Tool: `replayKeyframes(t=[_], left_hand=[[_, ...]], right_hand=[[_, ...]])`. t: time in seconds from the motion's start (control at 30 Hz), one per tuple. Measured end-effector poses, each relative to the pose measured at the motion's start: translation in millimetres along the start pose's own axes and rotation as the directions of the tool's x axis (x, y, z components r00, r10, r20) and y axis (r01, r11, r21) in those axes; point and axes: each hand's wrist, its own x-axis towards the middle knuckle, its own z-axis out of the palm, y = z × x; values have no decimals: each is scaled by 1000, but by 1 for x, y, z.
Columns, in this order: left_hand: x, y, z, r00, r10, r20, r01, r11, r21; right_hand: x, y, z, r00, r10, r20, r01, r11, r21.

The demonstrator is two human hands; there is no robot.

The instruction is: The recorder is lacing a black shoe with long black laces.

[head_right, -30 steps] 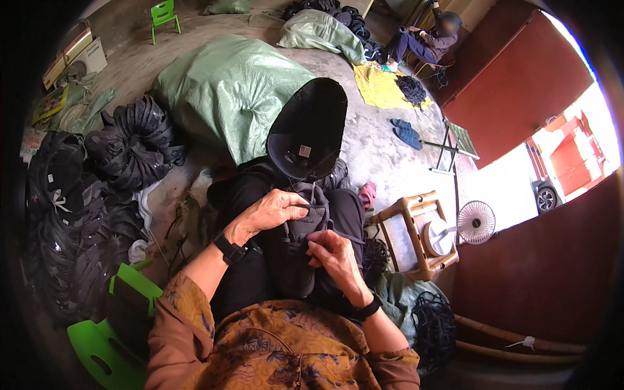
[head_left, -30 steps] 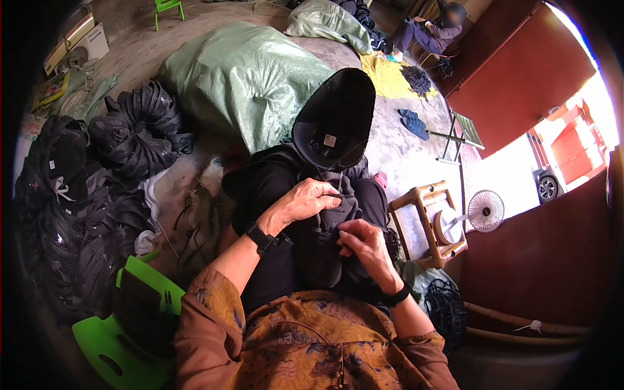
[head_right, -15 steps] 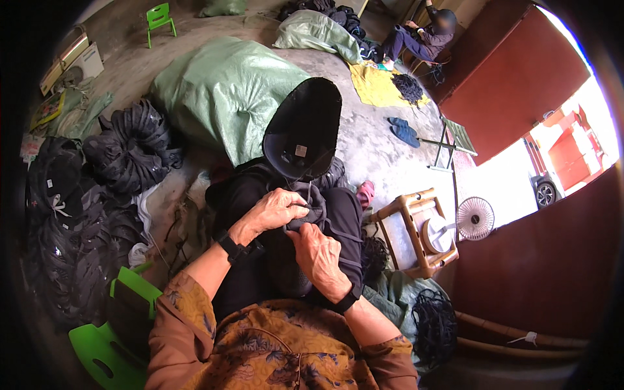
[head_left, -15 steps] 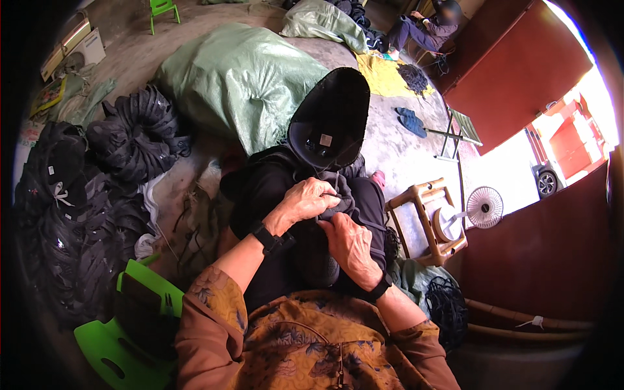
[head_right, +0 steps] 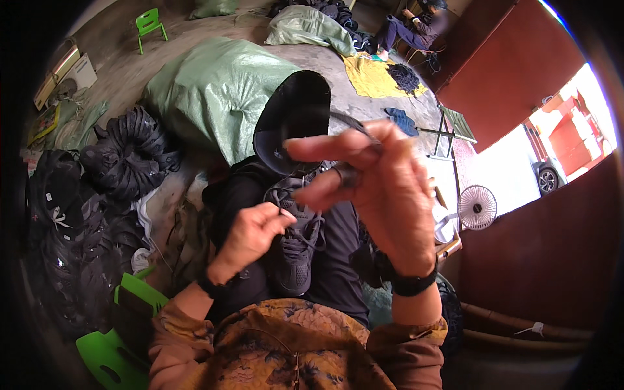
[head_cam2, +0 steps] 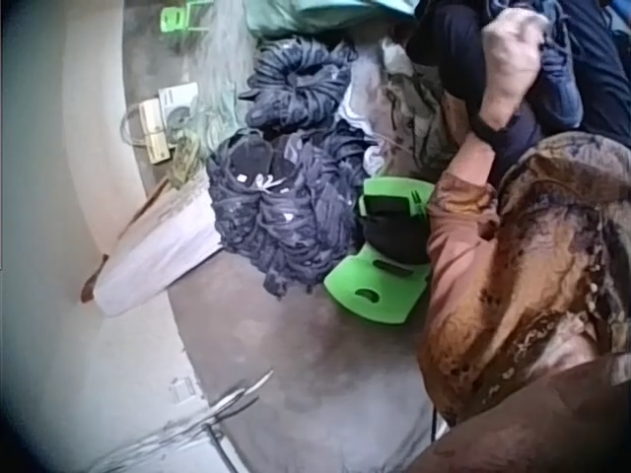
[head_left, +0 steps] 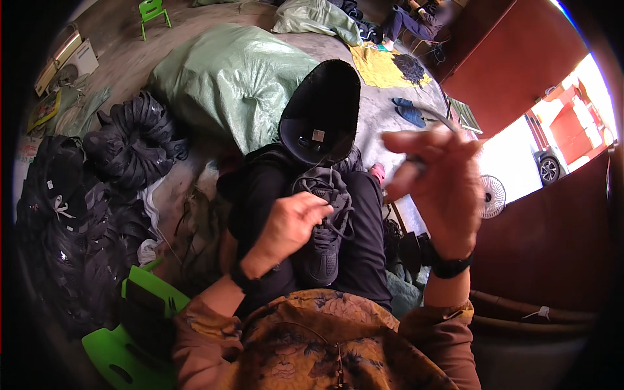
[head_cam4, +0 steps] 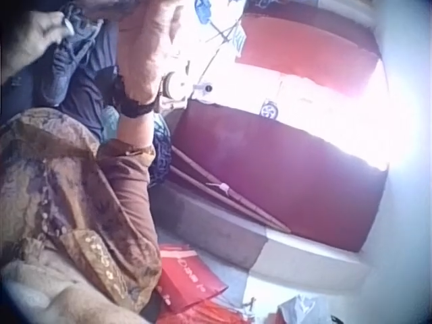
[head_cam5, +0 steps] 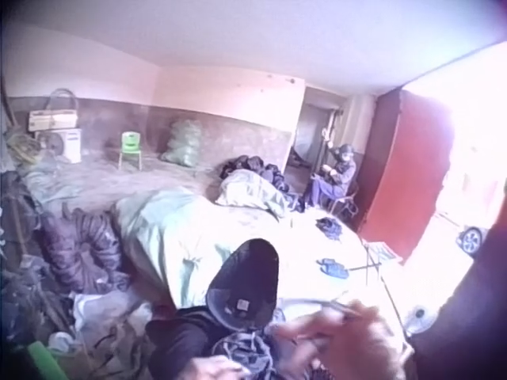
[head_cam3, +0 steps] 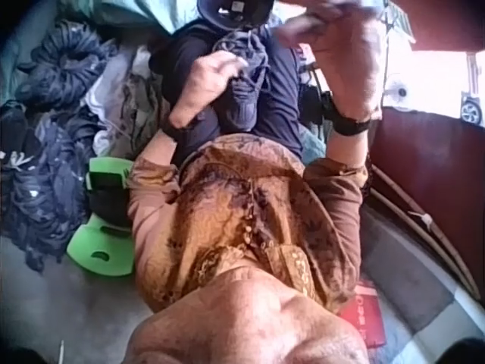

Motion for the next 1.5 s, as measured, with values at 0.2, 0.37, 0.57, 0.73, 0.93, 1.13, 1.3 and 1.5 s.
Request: replayKeyframes(t=[0.2,0.37,0.57,0.73,0.93,1.13,1.3,1.5], left_hand=[[22,25,-130,947,-133,-292,-217,405,-888],[49,-11,-205,871,-273,-409,-163,625,-763],[62,-63,-244,745,-617,-254,327,669,-668],[47,-30,-237,810,-318,-492,105,905,-412],[8,15,-77,993,-71,-93,97,946,310],[-12,-13,-2,963,178,202,-262,789,556],[-16,-10,10,972,148,183,-232,734,638],[-14,-11,14,969,168,180,-247,656,713]], right_hand=[[-73,67,-164,923,63,-379,-353,529,-771],[-81,96,-165,940,117,-320,-340,361,-868],[-74,89,-165,978,137,-157,-203,444,-873],[-65,67,-157,939,342,-41,-66,61,-996],[-58,76,-135,825,563,-51,201,-376,-905],[-75,79,-168,864,500,57,-7,126,-992],[-74,80,-169,859,510,41,-54,171,-984],[-79,90,-170,906,418,59,-20,183,-983]])
